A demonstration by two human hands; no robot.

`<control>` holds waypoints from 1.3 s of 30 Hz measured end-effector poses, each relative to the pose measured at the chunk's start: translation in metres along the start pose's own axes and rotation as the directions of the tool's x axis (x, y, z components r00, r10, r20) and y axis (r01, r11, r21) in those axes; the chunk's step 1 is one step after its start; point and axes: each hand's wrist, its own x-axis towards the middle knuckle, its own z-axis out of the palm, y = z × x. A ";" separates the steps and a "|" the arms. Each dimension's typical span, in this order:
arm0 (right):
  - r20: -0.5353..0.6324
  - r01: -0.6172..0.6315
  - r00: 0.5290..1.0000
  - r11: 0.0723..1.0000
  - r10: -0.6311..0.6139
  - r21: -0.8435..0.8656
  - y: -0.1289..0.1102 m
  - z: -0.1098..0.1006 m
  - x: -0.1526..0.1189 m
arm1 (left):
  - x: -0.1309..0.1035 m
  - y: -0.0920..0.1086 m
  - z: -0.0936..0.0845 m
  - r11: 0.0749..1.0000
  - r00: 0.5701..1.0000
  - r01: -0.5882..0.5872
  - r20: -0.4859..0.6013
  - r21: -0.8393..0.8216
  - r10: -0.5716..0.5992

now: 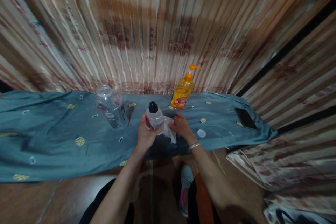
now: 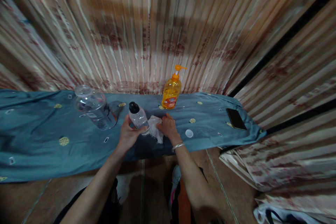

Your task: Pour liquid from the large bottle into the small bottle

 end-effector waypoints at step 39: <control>-0.196 0.429 0.903 0.801 -0.382 0.418 -0.039 -0.089 0.015 | -0.002 -0.003 0.016 1.000 0.999 0.023 0.027 0.011 -0.023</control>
